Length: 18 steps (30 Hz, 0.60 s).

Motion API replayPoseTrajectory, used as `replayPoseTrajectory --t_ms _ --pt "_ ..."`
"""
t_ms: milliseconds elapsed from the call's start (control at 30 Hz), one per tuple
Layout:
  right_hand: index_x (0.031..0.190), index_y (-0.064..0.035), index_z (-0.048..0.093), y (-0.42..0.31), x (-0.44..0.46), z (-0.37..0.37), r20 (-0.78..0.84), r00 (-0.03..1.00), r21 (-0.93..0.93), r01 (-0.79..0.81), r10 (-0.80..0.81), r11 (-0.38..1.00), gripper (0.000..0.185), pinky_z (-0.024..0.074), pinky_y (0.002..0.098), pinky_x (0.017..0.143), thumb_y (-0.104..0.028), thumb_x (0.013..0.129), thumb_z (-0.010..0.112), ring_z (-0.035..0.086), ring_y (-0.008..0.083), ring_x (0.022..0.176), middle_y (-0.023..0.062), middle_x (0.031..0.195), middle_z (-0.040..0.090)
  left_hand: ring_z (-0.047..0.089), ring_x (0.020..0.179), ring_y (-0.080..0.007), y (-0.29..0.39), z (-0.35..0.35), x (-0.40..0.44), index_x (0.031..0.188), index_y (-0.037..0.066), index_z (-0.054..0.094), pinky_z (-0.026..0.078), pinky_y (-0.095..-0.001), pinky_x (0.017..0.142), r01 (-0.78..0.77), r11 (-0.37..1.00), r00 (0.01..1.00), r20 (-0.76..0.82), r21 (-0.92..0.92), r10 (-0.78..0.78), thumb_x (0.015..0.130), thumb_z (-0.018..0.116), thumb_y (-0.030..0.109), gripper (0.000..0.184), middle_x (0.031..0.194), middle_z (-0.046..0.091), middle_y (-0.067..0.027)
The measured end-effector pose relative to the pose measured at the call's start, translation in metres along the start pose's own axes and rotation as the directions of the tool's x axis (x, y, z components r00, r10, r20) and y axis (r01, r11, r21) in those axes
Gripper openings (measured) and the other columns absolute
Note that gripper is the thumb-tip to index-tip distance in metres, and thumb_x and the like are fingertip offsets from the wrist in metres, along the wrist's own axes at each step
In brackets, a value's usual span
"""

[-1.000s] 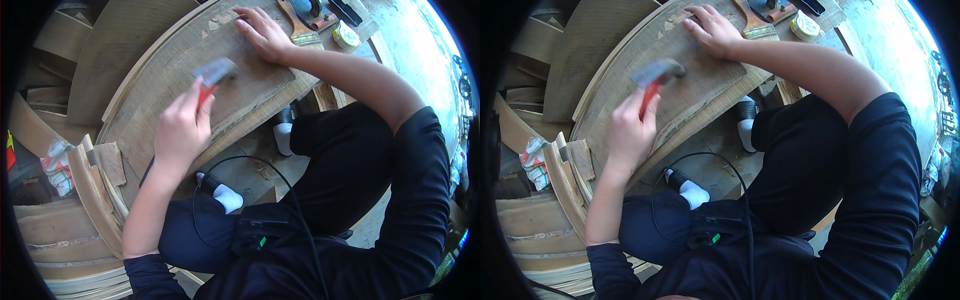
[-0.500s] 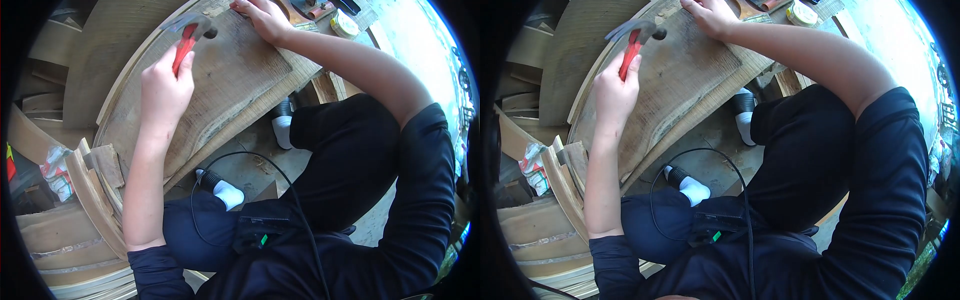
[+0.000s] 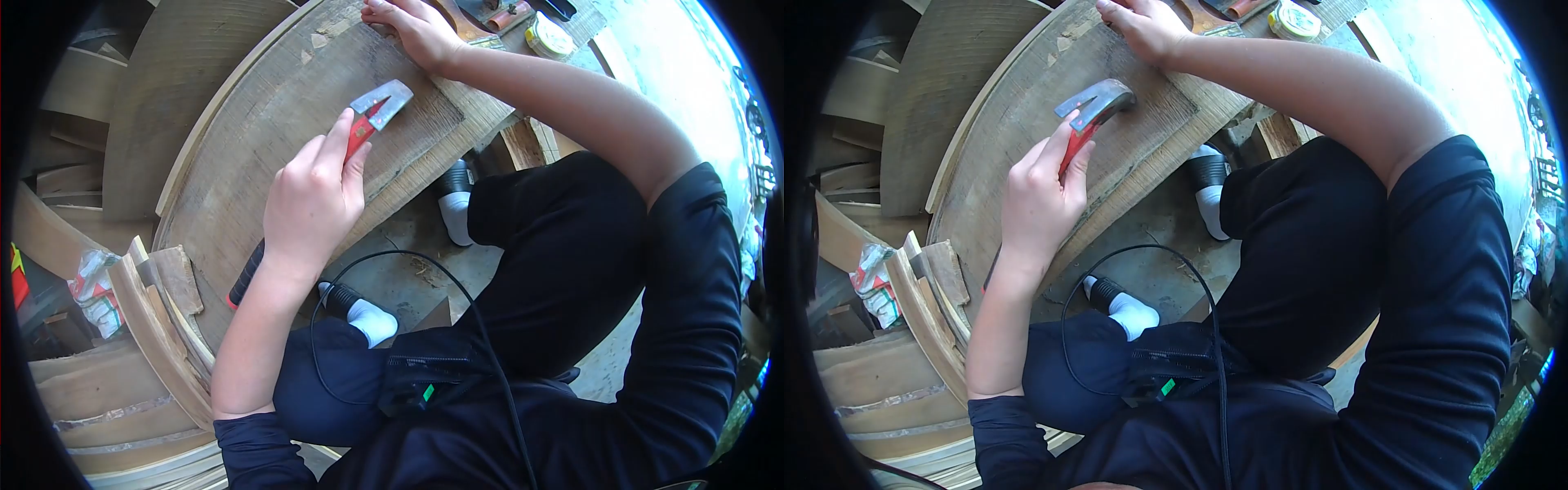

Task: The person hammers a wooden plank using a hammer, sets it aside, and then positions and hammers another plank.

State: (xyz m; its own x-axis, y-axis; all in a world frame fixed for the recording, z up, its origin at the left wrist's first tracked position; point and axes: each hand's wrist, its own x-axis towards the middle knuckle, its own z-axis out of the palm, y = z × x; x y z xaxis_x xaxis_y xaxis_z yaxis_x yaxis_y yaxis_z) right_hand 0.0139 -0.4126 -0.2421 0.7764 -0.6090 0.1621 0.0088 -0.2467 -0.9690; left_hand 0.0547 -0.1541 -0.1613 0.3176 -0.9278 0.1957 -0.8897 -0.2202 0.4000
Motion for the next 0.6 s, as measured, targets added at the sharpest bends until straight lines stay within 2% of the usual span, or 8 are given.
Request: replayPoseTrajectory --t_ms 133,200,300,333,367,400,500,600 --pt "0.111 -0.0008 0.062 -0.005 -0.004 -0.001 -0.018 1.0 0.02 -0.008 0.009 1.0 0.042 0.0469 0.0313 0.081 -0.041 0.106 0.051 0.056 0.016 0.089 0.0043 0.093 0.061 0.071 0.078 -0.0371 0.009 0.001 -0.006 0.124 0.002 0.066 0.055 -0.0446 0.068 -0.021 0.998 0.999 0.03 -0.058 0.023 0.096 0.069 0.016 0.032 0.091 0.071 -0.0195" --pt "0.111 -0.001 0.063 -0.008 -0.003 0.001 -0.038 0.999 0.0 -0.016 0.016 1.0 0.042 0.0468 0.031 0.082 -0.041 0.106 0.051 0.057 0.016 0.09 0.0046 0.093 0.062 0.07 0.074 -0.0371 0.009 0.007 -0.01 0.131 0.001 0.062 0.057 -0.0461 0.064 -0.102 0.994 0.99 0.099 -0.029 0.104 0.096 0.067 0.018 0.039 0.087 0.067 -0.0172" --pt "0.115 -0.0019 0.062 0.005 0.002 -0.001 -0.003 0.999 0.03 -0.048 0.048 0.998 0.043 0.0484 0.0313 0.087 -0.043 0.106 0.052 0.061 0.0175 0.096 0.0081 0.101 0.065 0.07 0.075 -0.0376 0.014 0.008 -0.008 0.131 0.002 0.062 0.057 -0.0465 0.065 -0.085 0.996 0.991 0.1 -0.025 0.087 0.095 0.067 0.018 0.039 0.086 0.067 -0.0177" --pt "0.118 -0.0026 0.06 0.014 0.008 0.002 0.03 0.995 0.342 -0.102 0.098 0.934 0.043 0.0492 0.0326 0.091 -0.043 0.105 0.053 0.063 0.02 0.101 0.01 0.107 0.065 0.07 0.075 -0.0376 0.013 0.01 -0.007 0.131 0.002 0.062 0.057 -0.0465 0.065 -0.085 0.996 0.991 0.103 -0.03 0.088 0.095 0.067 0.018 0.039 0.086 0.067 -0.0177" --pt "0.122 -0.0032 0.059 0.024 0.013 0.003 0.077 0.988 0.617 -0.152 0.133 0.772 0.044 0.0499 0.0339 0.094 -0.044 0.105 0.054 0.064 0.0225 0.105 0.012 0.113 0.066 0.07 0.076 -0.038 0.01 0.011 -0.004 0.13 0.002 0.063 0.057 -0.0468 0.066 -0.071 0.996 0.995 0.071 -0.048 0.074 0.096 0.067 0.018 0.038 0.087 0.067 -0.0183" --pt "0.13 -0.0011 0.054 0.024 0.017 0.001 0.076 0.971 0.666 -0.218 0.227 0.713 0.05 0.0504 0.0379 0.099 -0.044 0.104 0.056 0.064 0.0288 0.115 0.0171 0.124 0.063 0.071 0.077 -0.0384 0.006 0.011 0.0 0.13 0.002 0.063 0.057 -0.0471 0.067 -0.059 0.996 0.997 0.038 -0.064 0.061 0.096 0.067 0.018 0.038 0.088 0.068 -0.0189" --pt "0.138 0.0047 0.046 0.023 0.021 -0.003 0.064 0.966 0.746 -0.213 0.249 0.631 0.06 0.0496 0.0401 0.102 -0.044 0.104 0.055 0.062 0.0319 0.123 0.0216 0.129 0.06 0.071 0.079 -0.0391 -0.005 0.008 0.01 0.128 0.002 0.064 0.057 -0.0479 0.069 -0.039 0.999 0.999 0.004 -0.024 0.039 0.097 0.066 0.019 0.036 0.09 0.069 -0.02" --pt "0.144 0.0101 0.039 0.022 0.021 -0.009 0.068 0.964 0.73 -0.225 0.258 0.645 0.071 0.0482 0.0423 0.106 -0.046 0.104 0.054 0.058 0.0333 0.129 0.0258 0.134 0.057 0.072 0.081 -0.0397 -0.018 0.006 0.023 0.123 0.0 0.068 0.056 -0.046 0.07 0.005 0.999 0.999 -0.054 -0.038 -0.007 0.097 0.067 0.019 0.032 0.091 0.071 -0.023"
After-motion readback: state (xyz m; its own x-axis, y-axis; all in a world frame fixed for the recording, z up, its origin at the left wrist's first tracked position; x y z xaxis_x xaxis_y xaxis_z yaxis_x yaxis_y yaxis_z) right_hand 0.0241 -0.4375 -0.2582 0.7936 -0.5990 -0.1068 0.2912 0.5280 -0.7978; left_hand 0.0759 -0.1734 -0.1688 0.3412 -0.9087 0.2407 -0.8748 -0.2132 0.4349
